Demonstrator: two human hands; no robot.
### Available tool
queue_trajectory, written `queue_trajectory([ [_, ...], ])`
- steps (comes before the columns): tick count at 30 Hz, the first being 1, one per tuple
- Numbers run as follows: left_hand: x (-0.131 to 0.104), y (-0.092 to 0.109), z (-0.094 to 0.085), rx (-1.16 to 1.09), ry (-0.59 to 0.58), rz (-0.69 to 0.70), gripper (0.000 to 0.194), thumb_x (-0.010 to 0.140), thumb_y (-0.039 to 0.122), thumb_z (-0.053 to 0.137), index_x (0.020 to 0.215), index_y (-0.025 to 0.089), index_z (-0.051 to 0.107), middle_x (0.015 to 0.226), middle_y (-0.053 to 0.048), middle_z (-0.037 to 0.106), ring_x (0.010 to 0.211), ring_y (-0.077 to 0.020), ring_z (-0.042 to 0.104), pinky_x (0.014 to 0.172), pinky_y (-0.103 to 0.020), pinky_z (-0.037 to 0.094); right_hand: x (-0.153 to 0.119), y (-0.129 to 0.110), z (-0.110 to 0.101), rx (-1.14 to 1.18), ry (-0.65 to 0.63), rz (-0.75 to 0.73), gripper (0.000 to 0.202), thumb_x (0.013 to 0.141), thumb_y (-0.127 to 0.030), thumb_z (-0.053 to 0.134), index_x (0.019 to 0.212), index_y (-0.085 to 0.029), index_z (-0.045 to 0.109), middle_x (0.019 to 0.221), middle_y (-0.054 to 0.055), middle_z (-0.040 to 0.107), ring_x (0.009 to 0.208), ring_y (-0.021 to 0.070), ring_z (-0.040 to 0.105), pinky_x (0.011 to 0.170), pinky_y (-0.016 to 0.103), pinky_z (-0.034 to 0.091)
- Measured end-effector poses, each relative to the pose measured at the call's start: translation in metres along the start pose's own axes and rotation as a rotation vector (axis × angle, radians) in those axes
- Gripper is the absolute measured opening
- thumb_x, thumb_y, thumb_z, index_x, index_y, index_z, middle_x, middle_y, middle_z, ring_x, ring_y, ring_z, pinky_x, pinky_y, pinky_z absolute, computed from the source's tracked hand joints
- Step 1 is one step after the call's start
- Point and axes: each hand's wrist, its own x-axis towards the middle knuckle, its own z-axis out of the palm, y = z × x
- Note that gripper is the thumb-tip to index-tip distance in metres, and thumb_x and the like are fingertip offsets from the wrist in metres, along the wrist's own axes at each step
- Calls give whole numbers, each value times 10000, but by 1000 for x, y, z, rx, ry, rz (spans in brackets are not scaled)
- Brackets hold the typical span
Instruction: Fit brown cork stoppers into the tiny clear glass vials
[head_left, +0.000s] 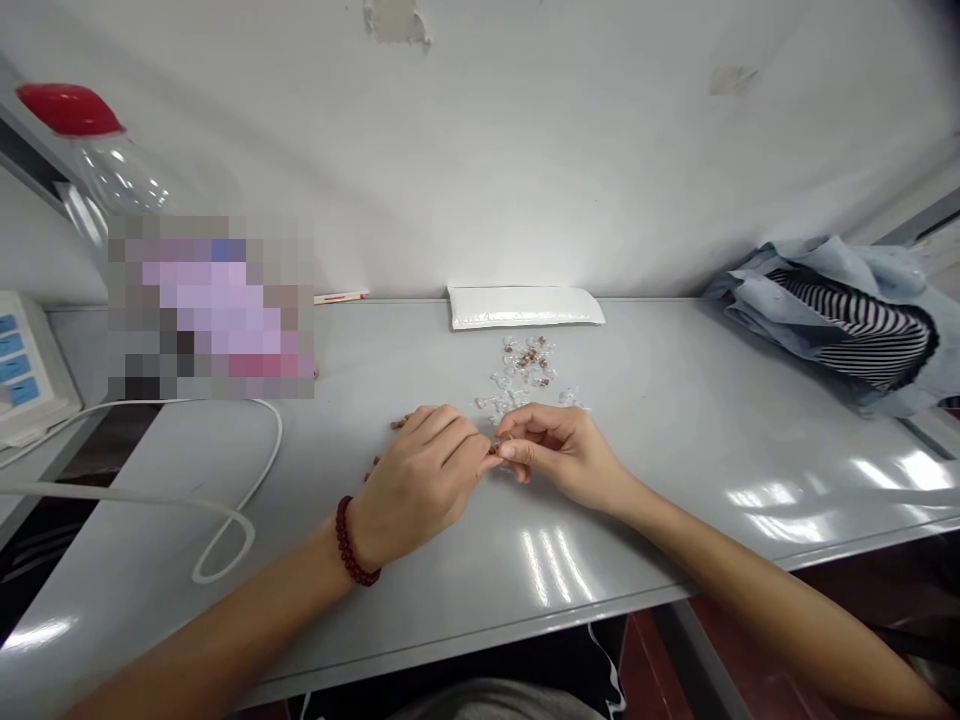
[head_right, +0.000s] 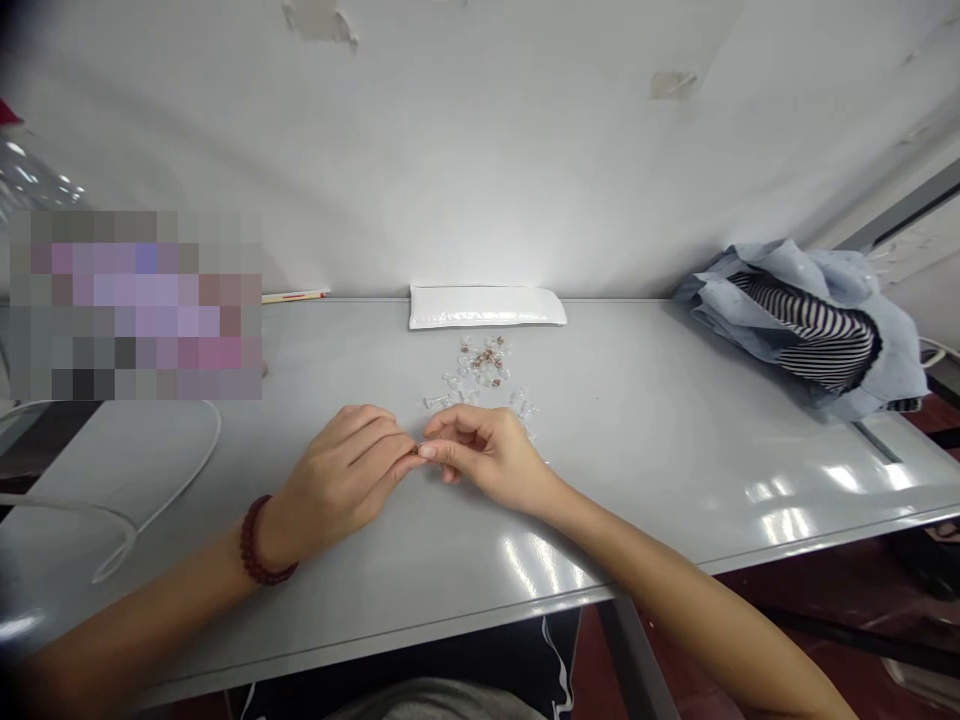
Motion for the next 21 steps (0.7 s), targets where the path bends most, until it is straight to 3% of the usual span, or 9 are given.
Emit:
queue_trajectory([
  [4, 2, 1, -9, -138, -13, -12, 205, 918, 95, 533, 723, 157, 552, 639, -8, 581, 681, -159, 519, 668, -321, 434, -2, -3, -6, -79, 2, -44, 161, 868, -327, 700, 846, -169, 679, 664, -20, 615, 562, 86, 564, 562, 241, 465],
  [7, 0, -10, -17, -172, -89, -68, 183, 901, 116, 543, 725, 162, 562, 653, -1, 582, 709, -160, 523, 691, -331, 423, -1, 0, -21, -222, 155, -115, 157, 876, -338, 685, 899, -183, 680, 700, -7, 642, 591, 106, 586, 562, 254, 475],
  [10, -4, -28, -22, -109, -199, -108, 135, 876, 124, 545, 754, 164, 585, 743, -28, 590, 774, -187, 516, 710, -352, 417, 4, 7, -41, -554, 281, -264, 132, 889, -313, 666, 941, -193, 685, 811, 33, 694, 694, 139, 616, 597, 276, 482],
  [14, -9, -41, -22, -103, -289, -200, 13, 840, 162, 574, 843, 152, 581, 914, -83, 581, 876, -229, 502, 761, -385, 449, 12, 18, -57, -847, 189, -411, 111, 915, -292, 637, 926, -191, 680, 837, 52, 692, 770, 178, 603, 683, 326, 504],
  [18, -12, -38, -15, -140, -370, -207, 232, 856, 222, 603, 1081, 164, 583, 1097, -106, 581, 1032, -269, 510, 849, -421, 457, 16, 22, -61, -919, 103, -455, 120, 919, -277, 639, 959, -175, 690, 947, 89, 677, 911, 219, 601, 816, 384, 517],
  [21, -15, -35, -9, -157, -398, -183, 142, 901, 212, 554, 1029, 171, 599, 1073, -90, 588, 998, -242, 532, 853, -409, 455, 17, 21, -65, -915, 147, -460, 119, 917, -280, 645, 945, -175, 694, 940, 88, 668, 928, 222, 606, 838, 389, 514],
])
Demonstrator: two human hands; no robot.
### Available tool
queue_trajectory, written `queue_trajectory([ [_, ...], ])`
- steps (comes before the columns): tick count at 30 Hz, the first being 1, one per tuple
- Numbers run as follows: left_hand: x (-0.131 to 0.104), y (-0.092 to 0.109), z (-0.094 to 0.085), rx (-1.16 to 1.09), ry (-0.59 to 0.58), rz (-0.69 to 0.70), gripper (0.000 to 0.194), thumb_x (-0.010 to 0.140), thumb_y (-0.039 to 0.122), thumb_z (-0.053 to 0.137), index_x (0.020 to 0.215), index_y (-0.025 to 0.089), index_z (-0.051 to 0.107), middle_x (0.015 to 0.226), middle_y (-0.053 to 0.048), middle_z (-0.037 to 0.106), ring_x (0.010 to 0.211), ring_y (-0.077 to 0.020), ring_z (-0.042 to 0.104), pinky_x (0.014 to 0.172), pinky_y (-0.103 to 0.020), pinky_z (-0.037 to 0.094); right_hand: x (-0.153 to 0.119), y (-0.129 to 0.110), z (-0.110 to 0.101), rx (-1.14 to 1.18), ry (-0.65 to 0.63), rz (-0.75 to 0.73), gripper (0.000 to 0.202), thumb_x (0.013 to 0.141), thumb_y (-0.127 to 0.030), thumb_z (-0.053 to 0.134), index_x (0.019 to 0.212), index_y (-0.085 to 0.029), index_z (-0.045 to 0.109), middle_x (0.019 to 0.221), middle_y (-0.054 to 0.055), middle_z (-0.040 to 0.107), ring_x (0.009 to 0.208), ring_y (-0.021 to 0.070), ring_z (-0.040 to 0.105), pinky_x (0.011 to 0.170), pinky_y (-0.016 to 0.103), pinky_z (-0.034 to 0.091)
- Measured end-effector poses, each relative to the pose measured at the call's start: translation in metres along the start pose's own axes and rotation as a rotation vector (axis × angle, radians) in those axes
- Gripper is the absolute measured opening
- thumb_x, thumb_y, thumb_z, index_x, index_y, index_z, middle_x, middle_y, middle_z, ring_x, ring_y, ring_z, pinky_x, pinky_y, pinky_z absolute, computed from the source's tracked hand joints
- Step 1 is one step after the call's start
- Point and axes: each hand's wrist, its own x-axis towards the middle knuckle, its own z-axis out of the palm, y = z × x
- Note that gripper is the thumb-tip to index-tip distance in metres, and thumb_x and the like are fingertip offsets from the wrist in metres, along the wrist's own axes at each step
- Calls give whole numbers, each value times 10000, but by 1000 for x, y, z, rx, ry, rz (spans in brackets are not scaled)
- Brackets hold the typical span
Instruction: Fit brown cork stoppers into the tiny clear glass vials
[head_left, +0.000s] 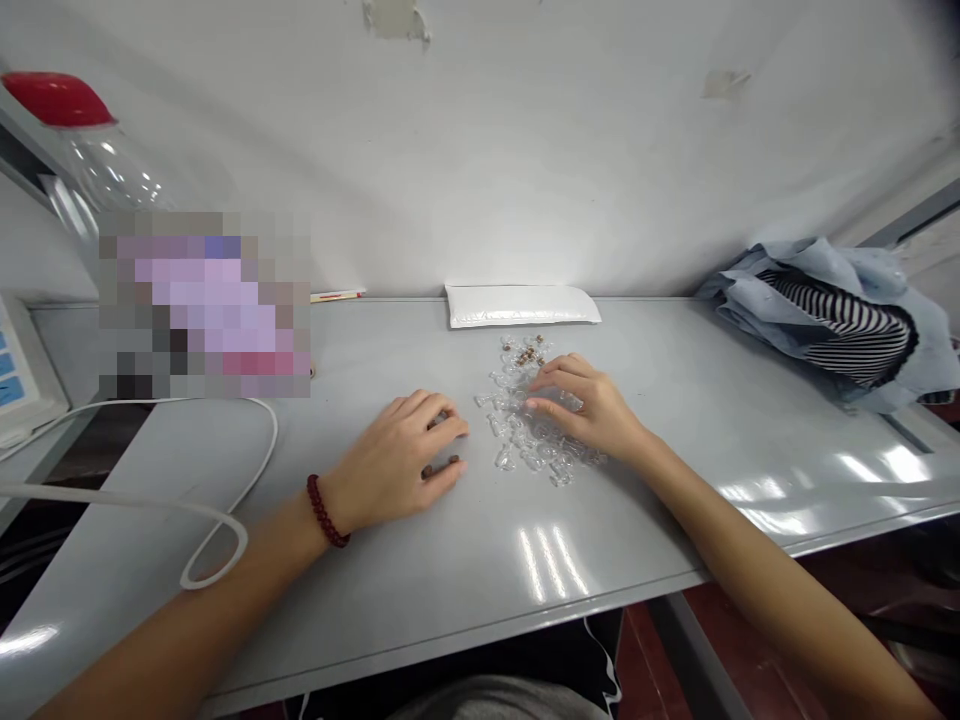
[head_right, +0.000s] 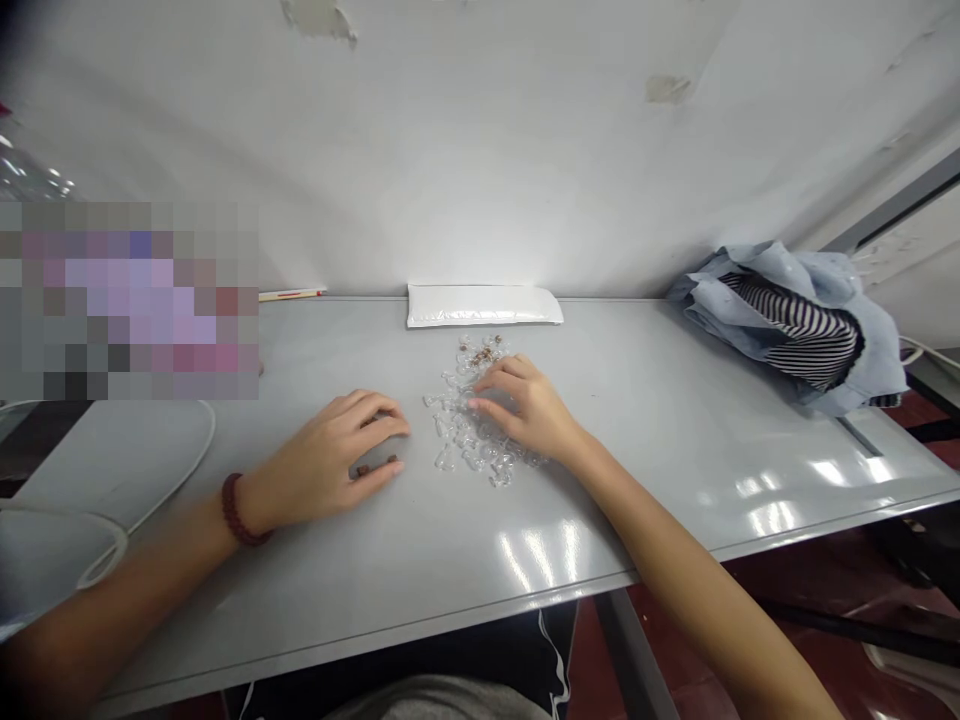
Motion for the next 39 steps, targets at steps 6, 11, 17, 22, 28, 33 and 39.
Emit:
queue_trajectory([
  [6, 1, -1, 6, 63, 32, -7, 188, 930, 106, 405, 841, 149, 564, 909, -69, 577, 830, -200, 510, 740, -367, 445, 3, 13, -6, -44, 90, 156, 107, 938, -229, 580, 942, -190, 680, 928, 77, 679, 910, 221, 621, 806, 385, 524],
  [11, 2, 0, 7, 98, 45, -34, 220, 945, 111, 378, 812, 152, 548, 876, -68, 572, 810, -202, 497, 728, -371, 443, 3, 22, -4, -47, -39, 123, 212, 944, -217, 552, 1108, -188, 682, 1083, 120, 662, 1014, 251, 621, 877, 441, 529],
  [17, 2, 1, 8, 101, 36, -55, 215, 954, 130, 390, 847, 144, 576, 896, -73, 584, 830, -207, 499, 735, -376, 451, 3, 24, 3, -93, -107, 40, 245, 958, -182, 503, 1119, -191, 687, 1027, 118, 682, 963, 258, 616, 849, 450, 533],
  [22, 1, 2, 8, 88, 51, -71, 207, 956, 141, 400, 895, 144, 598, 935, -81, 608, 874, -214, 513, 768, -390, 462, 4, 11, -1, -32, -57, 146, 287, 964, -201, 481, 1209, -198, 630, 1016, 106, 668, 909, 229, 606, 796, 412, 525],
  [28, 3, 8, 9, 57, 145, -41, 169, 954, 130, 454, 1059, 131, 587, 996, -90, 640, 935, -229, 539, 818, -404, 470, 4, -11, -9, 307, -73, 350, 351, 993, -313, 464, 1311, -242, 597, 1022, 65, 666, 893, 183, 607, 753, 343, 498],
  [33, 7, 20, 7, 28, 227, 11, 185, 959, 121, 471, 1111, 113, 578, 1001, -95, 654, 933, -228, 544, 816, -397, 476, 5, -26, -8, 574, -154, 410, 340, 992, -350, 503, 1306, -285, 618, 949, 28, 650, 844, 152, 593, 785, 330, 494],
  [39, 10, 33, 10, -37, 269, 18, 107, 984, 182, 487, 1036, 148, 574, 953, -69, 655, 896, -204, 545, 794, -369, 467, 8, -61, 2, 886, -241, 390, 239, 963, -274, 559, 1173, -219, 658, 949, 35, 689, 874, 140, 632, 837, 319, 513],
])
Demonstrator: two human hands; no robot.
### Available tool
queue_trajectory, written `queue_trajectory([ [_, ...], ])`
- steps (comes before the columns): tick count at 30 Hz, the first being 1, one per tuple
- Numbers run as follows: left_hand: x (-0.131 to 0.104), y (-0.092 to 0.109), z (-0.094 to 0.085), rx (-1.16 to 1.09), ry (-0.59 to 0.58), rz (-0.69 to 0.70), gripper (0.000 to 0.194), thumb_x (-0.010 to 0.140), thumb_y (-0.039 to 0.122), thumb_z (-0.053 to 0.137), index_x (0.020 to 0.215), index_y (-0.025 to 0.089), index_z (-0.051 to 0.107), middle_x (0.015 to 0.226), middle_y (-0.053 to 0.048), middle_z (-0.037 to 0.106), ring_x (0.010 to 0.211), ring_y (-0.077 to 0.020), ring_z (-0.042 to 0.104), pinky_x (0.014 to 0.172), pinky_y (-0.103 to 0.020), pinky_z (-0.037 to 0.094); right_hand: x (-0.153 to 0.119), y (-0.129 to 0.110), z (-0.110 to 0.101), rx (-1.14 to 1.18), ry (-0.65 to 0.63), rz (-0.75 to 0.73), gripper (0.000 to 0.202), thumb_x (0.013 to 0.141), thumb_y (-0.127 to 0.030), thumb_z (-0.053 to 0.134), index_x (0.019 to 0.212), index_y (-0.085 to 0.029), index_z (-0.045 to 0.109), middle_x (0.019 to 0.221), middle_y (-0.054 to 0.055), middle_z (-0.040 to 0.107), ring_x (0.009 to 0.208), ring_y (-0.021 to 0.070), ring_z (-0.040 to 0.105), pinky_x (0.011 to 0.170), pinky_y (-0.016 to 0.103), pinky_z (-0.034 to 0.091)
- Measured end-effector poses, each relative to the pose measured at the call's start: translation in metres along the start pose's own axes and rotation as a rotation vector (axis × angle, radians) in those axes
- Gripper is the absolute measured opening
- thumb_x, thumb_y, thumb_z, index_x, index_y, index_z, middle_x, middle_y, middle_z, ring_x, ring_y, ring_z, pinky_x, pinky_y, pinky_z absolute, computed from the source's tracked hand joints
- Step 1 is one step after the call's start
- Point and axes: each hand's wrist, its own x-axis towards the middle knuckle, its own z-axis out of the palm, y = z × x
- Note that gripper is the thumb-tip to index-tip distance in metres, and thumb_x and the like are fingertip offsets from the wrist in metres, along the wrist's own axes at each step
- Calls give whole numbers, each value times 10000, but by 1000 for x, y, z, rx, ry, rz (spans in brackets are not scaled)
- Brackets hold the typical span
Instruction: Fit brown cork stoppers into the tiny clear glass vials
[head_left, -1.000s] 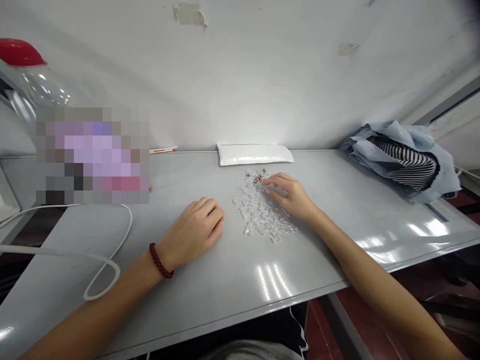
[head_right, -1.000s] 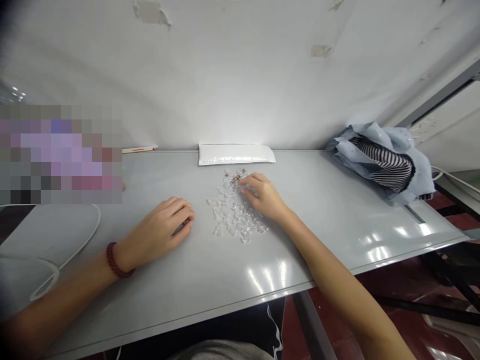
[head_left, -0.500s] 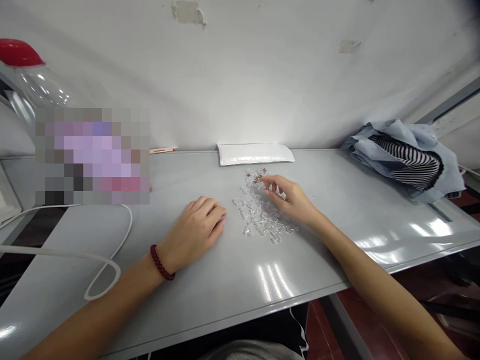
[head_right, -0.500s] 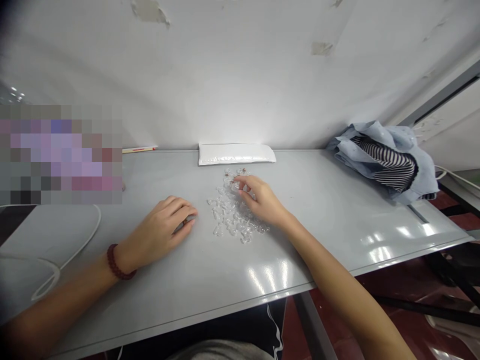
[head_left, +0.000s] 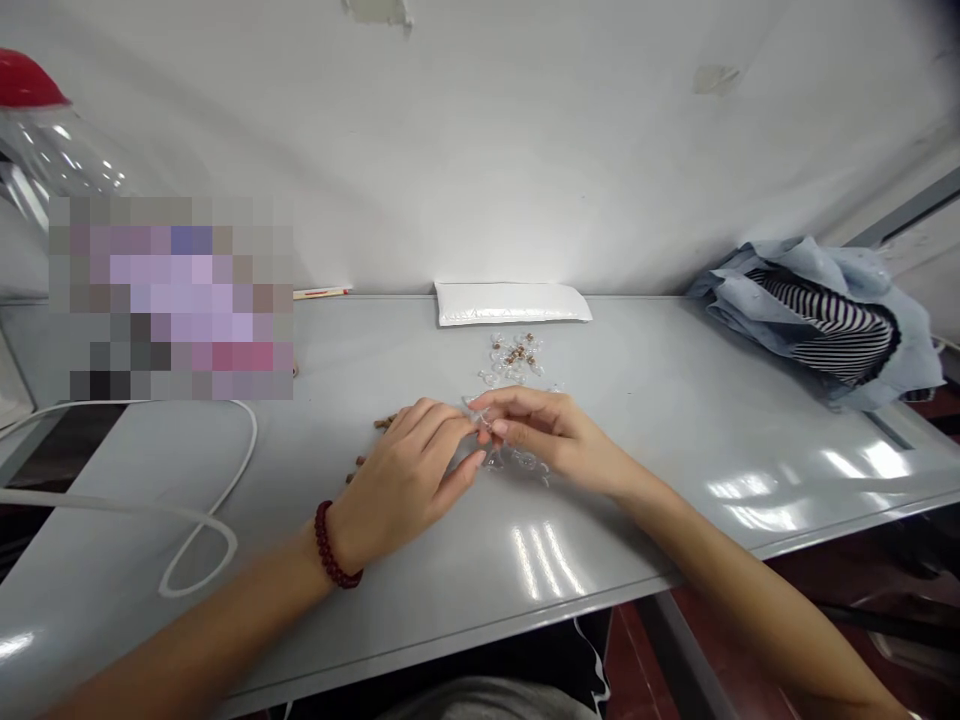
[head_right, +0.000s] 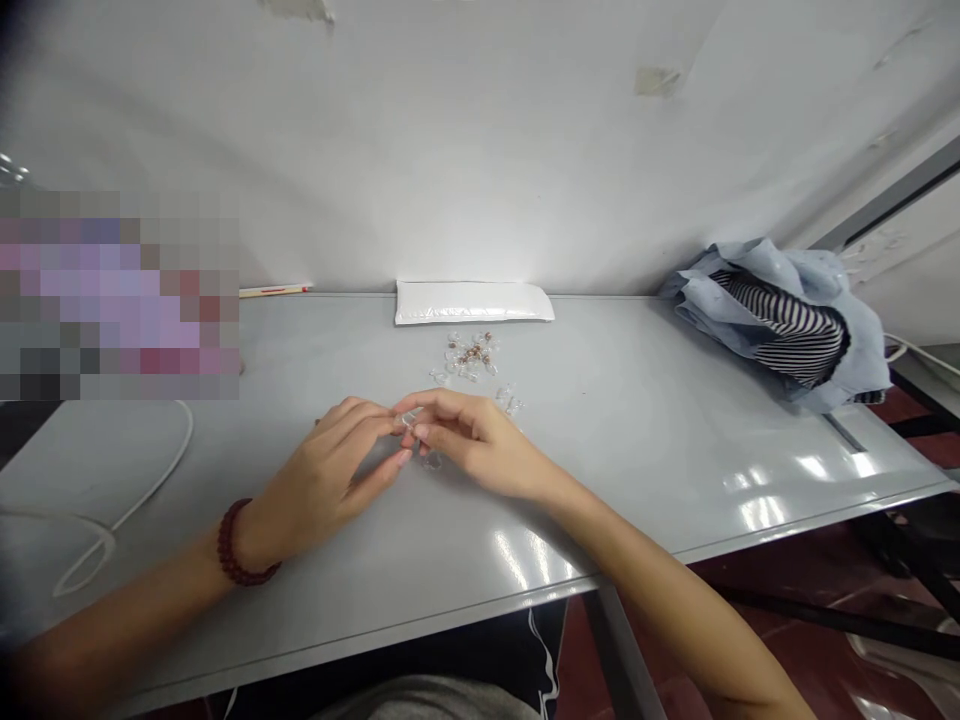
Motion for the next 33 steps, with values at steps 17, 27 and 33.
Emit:
queue_trajectory([
  [17, 1, 3, 4, 385, -73, 161, 284, 979, 119, 408, 753, 138, 580, 705, -54, 575, 730, -201, 510, 673, -354, 417, -4, 8, 16, -380, 76, -70, 197, 948, -298, 562, 1042, -181, 690, 831, 27, 736, 745, 150, 678, 690, 286, 516],
  [27, 6, 3, -6, 284, -98, 153, 322, 986, 136, 370, 710, 175, 529, 654, -18, 554, 678, -170, 473, 637, -326, 382, -3, 6, 12, -360, 105, -57, 186, 952, -293, 548, 917, -187, 697, 819, 15, 704, 721, 128, 612, 645, 267, 469],
  [33, 4, -4, -8, 40, -151, -51, 282, 910, 147, 423, 632, 190, 437, 596, 10, 498, 659, -159, 460, 642, -333, 374, -5, 9, 4, -452, 199, -136, 180, 967, -292, 536, 934, -195, 684, 829, 24, 697, 710, 133, 615, 620, 265, 470],
])
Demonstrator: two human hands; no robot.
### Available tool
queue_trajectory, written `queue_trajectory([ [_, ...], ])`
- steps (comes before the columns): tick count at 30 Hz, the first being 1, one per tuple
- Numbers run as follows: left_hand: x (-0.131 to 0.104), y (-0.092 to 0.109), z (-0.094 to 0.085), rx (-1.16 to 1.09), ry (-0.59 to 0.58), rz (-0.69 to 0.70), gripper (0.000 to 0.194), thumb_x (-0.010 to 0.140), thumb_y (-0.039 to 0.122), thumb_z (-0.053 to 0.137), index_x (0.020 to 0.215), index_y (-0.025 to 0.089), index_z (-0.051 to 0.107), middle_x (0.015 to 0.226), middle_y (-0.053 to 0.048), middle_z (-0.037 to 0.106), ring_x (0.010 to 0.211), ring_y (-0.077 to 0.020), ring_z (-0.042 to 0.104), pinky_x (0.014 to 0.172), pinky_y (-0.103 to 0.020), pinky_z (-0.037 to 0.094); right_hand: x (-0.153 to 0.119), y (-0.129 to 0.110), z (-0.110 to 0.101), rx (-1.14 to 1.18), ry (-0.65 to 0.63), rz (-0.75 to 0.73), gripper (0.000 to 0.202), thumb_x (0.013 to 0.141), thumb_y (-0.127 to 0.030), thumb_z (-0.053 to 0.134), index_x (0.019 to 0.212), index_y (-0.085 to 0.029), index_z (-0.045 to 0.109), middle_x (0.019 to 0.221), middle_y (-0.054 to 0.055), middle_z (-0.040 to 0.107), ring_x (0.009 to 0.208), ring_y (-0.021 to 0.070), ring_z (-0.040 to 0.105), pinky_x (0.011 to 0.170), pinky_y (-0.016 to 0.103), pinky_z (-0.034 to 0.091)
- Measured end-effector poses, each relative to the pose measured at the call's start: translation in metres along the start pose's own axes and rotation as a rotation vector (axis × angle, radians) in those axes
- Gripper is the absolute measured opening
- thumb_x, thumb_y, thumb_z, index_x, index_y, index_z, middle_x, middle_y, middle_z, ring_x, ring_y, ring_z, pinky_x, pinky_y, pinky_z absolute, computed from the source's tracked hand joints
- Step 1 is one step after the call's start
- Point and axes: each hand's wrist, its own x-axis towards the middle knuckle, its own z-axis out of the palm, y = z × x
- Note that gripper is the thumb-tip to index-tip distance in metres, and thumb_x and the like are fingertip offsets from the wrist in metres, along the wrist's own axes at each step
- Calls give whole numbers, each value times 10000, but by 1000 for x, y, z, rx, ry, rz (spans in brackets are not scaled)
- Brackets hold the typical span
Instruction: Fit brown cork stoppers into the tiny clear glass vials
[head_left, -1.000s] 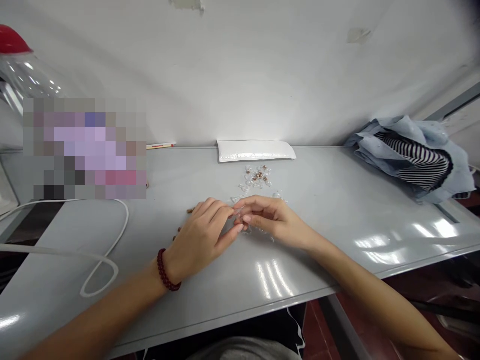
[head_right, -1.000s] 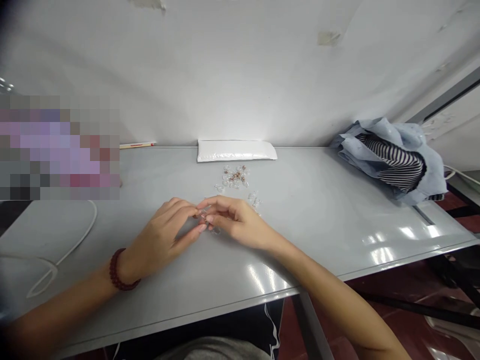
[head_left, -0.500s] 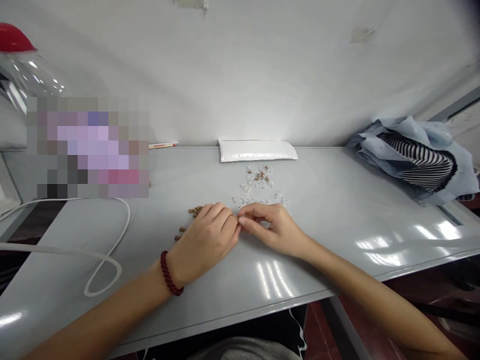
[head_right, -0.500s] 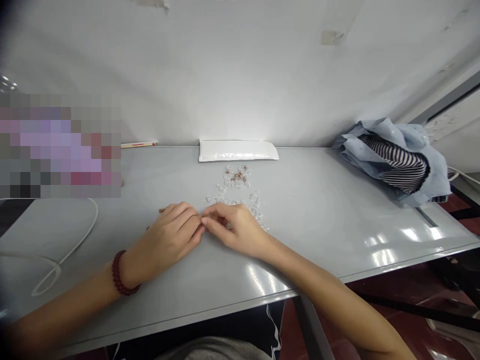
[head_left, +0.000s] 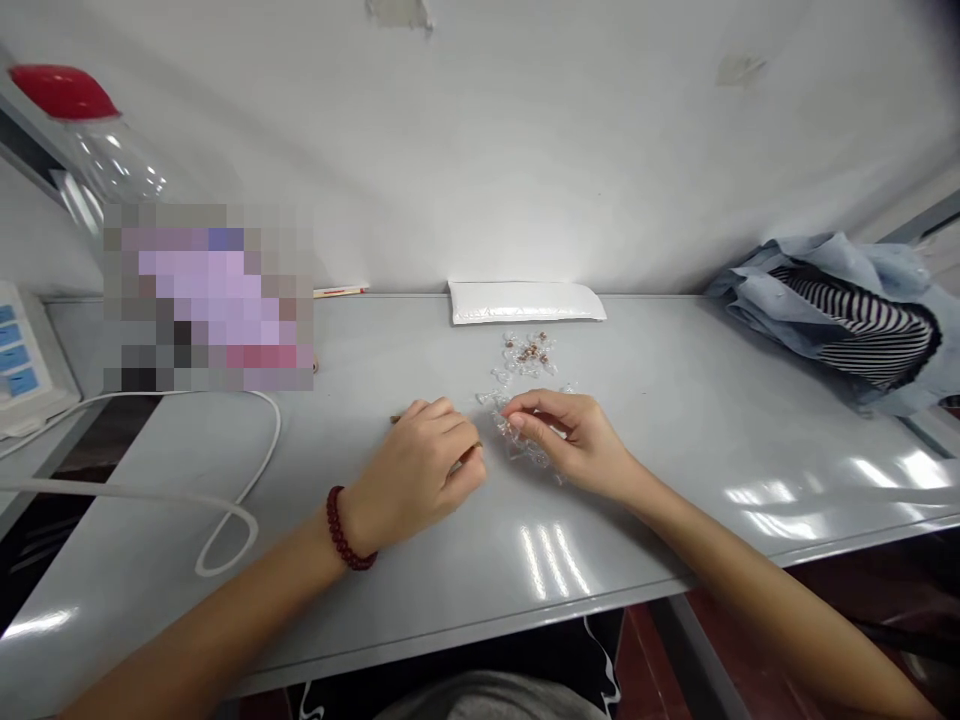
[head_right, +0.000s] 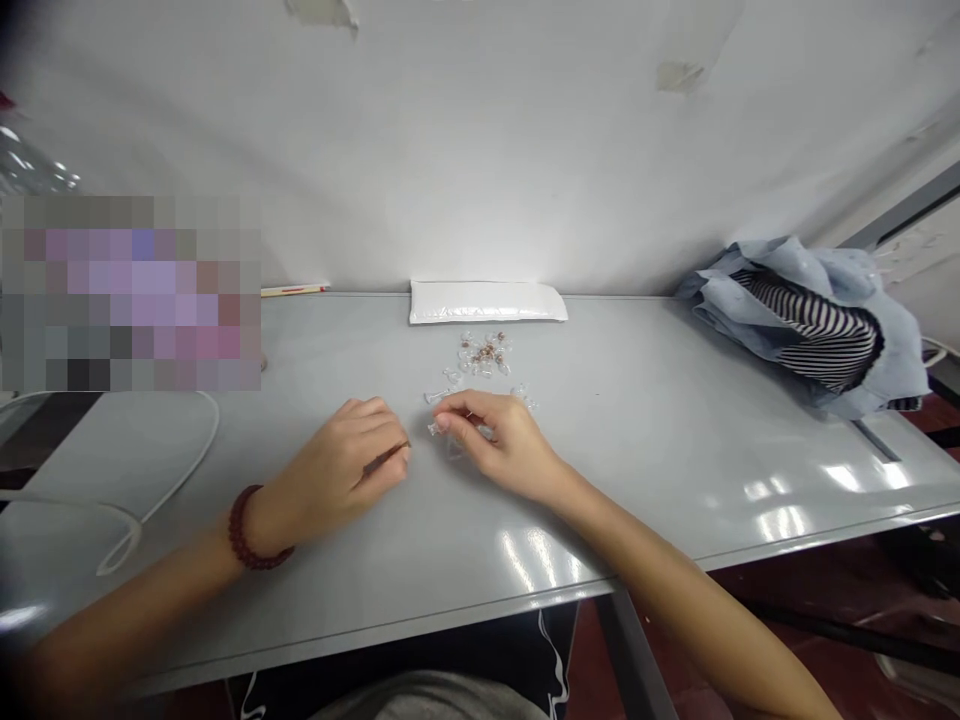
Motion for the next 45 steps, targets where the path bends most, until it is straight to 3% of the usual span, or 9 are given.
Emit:
queue_trajectory([
  [3, -5, -11, -5, 55, -33, 7, 213, 880, 154, 465, 671, 181, 498, 626, -4, 532, 698, -183, 467, 651, -357, 366, 2, 14, -5, -188, 64, -120, 171, 984, -264, 508, 969, -188, 660, 865, 43, 687, 742, 143, 616, 674, 288, 497],
  [8, -6, -20, -9, 78, -33, 3, 64, 836, 160, 526, 834, 159, 590, 810, -61, 595, 824, -229, 491, 712, -388, 421, 8, 39, -15, -364, -7, -305, 164, 991, -239, 499, 999, -171, 648, 929, 86, 669, 893, 192, 612, 782, 349, 526],
  [10, -6, -17, -8, 67, -47, 15, 170, 833, 196, 569, 990, 143, 606, 978, -102, 603, 940, -261, 500, 780, -413, 450, 10, 42, -19, -364, -7, -333, 155, 987, -235, 507, 1005, -187, 653, 970, 88, 670, 955, 202, 610, 837, 372, 524],
  [13, -6, -14, -1, 99, -94, 61, 248, 889, 257, 570, 1114, 154, 599, 1145, -132, 577, 1064, -293, 496, 850, -443, 458, 15, 43, -26, -364, 98, -300, 158, 984, -241, 504, 1008, -210, 656, 1013, 85, 663, 977, 206, 623, 846, 383, 526],
  [17, -8, -20, 9, 287, -85, 94, 163, 960, 213, 465, 977, 141, 610, 1060, -130, 601, 1009, -281, 533, 818, -437, 458, 21, 54, -34, -414, 251, -184, 157, 963, -229, 515, 1009, -202, 662, 1018, 97, 663, 972, 223, 631, 808, 391, 530],
  [25, -2, -45, 10, 362, -46, 43, 222, 979, 187, 395, 844, 155, 568, 891, -91, 592, 812, -227, 530, 704, -379, 446, 30, 79, -43, -486, 251, -65, 263, 921, -226, 534, 1155, -197, 651, 1196, 126, 645, 1133, 276, 594, 967, 472, 486],
  [34, 4, -58, 10, 104, 37, -81, 159, 951, 185, 454, 831, 163, 555, 858, -65, 607, 833, -220, 529, 763, -383, 470, 37, 77, -41, -431, 229, 90, 270, 836, -185, 612, 1098, -181, 679, 854, 59, 664, 815, 226, 618, 812, 403, 510],
  [40, 0, -51, 3, -2, 128, -99, 146, 944, 167, 472, 823, 170, 554, 827, -43, 630, 823, -204, 531, 756, -364, 458, 32, 66, -42, -364, 233, 133, 198, 811, -162, 627, 1006, -173, 661, 806, 50, 682, 719, 192, 610, 739, 373, 498],
  [45, 0, -27, 4, -46, 181, -80, 108, 968, 186, 486, 983, 150, 587, 902, -55, 649, 857, -197, 558, 775, -343, 468, 21, 32, -27, 66, 286, 89, 142, 827, -255, 689, 951, -208, 640, 882, 41, 684, 829, 174, 638, 748, 335, 508],
])
